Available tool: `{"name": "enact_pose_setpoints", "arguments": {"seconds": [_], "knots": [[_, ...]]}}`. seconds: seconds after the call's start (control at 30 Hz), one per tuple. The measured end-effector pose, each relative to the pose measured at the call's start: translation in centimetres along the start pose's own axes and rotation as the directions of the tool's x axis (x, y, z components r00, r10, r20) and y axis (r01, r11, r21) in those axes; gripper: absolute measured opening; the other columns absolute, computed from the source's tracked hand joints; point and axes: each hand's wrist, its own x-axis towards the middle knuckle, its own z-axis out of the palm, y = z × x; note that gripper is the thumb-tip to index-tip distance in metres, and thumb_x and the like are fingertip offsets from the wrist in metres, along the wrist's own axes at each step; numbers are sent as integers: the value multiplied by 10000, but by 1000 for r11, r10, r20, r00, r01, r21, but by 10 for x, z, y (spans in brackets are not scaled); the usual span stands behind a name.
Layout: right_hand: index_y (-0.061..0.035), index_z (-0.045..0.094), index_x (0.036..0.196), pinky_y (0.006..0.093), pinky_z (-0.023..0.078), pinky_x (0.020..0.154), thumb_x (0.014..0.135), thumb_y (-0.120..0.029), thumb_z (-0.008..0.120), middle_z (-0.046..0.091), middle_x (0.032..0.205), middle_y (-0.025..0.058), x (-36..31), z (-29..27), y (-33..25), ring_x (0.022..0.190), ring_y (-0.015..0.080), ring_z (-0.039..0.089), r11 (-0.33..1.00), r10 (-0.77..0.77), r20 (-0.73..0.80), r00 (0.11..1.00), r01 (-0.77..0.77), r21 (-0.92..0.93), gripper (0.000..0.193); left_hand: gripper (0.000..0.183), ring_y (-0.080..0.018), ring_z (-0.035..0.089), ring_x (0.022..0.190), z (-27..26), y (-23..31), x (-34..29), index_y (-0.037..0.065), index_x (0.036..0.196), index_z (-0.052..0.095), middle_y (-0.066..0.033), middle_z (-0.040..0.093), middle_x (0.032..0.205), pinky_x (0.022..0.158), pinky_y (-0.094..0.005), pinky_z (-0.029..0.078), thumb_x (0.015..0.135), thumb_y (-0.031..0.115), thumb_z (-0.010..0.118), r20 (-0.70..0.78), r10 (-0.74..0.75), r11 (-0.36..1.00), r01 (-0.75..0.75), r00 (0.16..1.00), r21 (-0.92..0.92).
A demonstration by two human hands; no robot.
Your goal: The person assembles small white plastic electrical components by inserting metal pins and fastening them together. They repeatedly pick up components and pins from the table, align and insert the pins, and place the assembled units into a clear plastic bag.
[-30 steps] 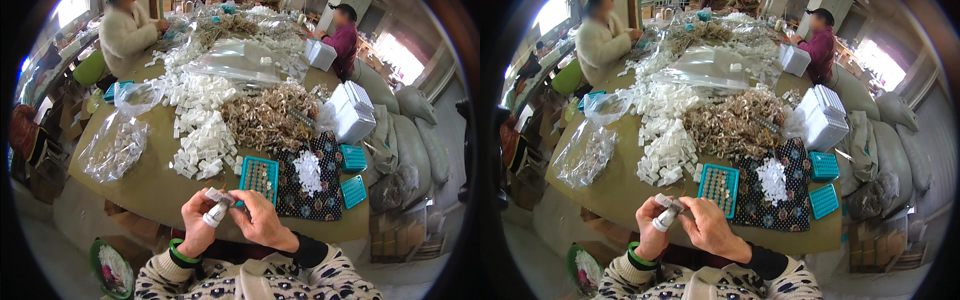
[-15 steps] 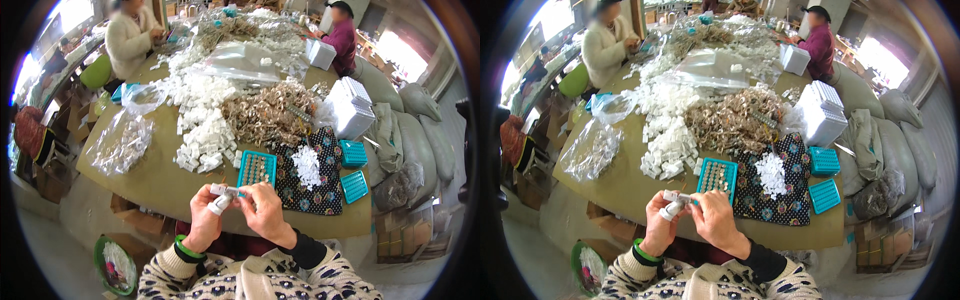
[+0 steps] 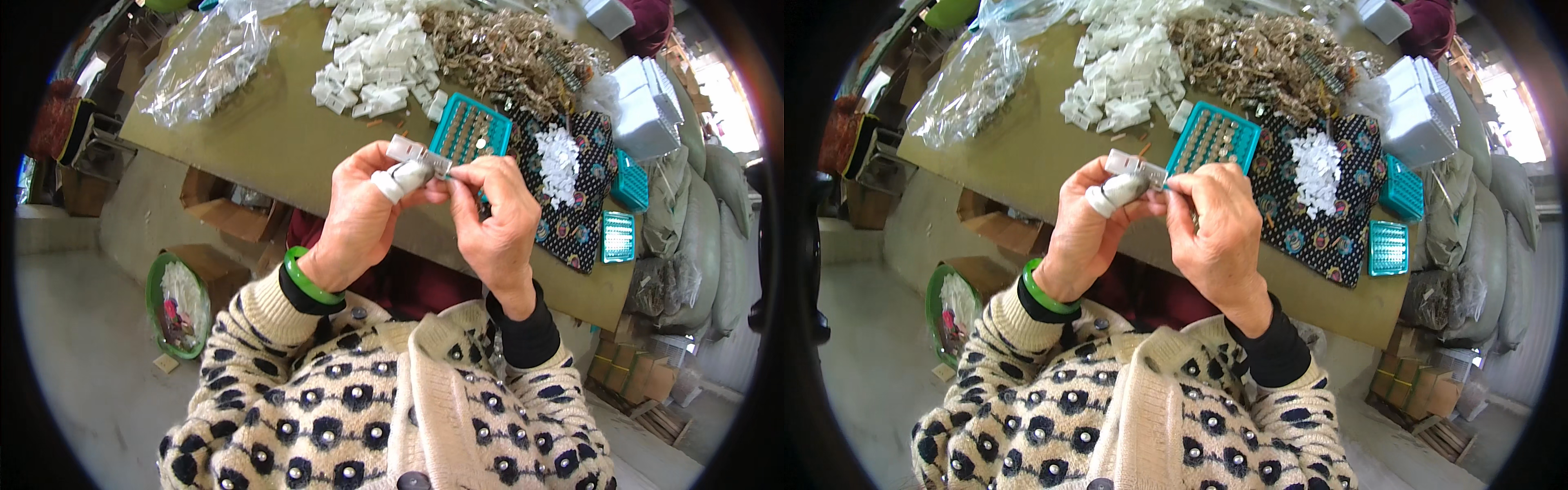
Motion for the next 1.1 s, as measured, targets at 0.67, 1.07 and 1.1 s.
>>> {"name": "enact_pose_setpoints", "arguments": {"seconds": [0.67, 1.07, 1.1], "knots": [[-38, 532, 879, 405, 383, 655, 826, 48, 619, 528, 775, 97, -11, 41, -11, 700, 293, 518, 998, 65, 9, 998, -65, -20, 133, 189, -140, 641, 679, -25, 7, -8, -5, 1040, 637, -75, 672, 870, 635, -283, 538, 869, 37, 704, -46, 43, 999, -44, 998, -22], [-43, 515, 843, 397, 383, 620, 781, 52, 614, 510, 755, 97, -3, 52, -11, 676, 290, 505, 991, -28, 42, 999, 33, -126, 150, 273, -69, 643, 774, -32, 5, -12, -13, 1104, 634, -36, 684, 925, 703, -231, 529, 850, 22, 727, -86, 374, 799, -274, 923, 535], [-42, 512, 840, 397, 382, 621, 772, 54, 615, 506, 753, 99, -3, 54, -10, 676, 291, 503, 984, -56, 42, 998, 62, -168, 156, 281, -39, 635, 820, -31, 4, -16, -11, 1106, 637, -27, 691, 951, 728, -206, 515, 842, 15, 731, -24, 462, 687, -341, 887, 642]]}}
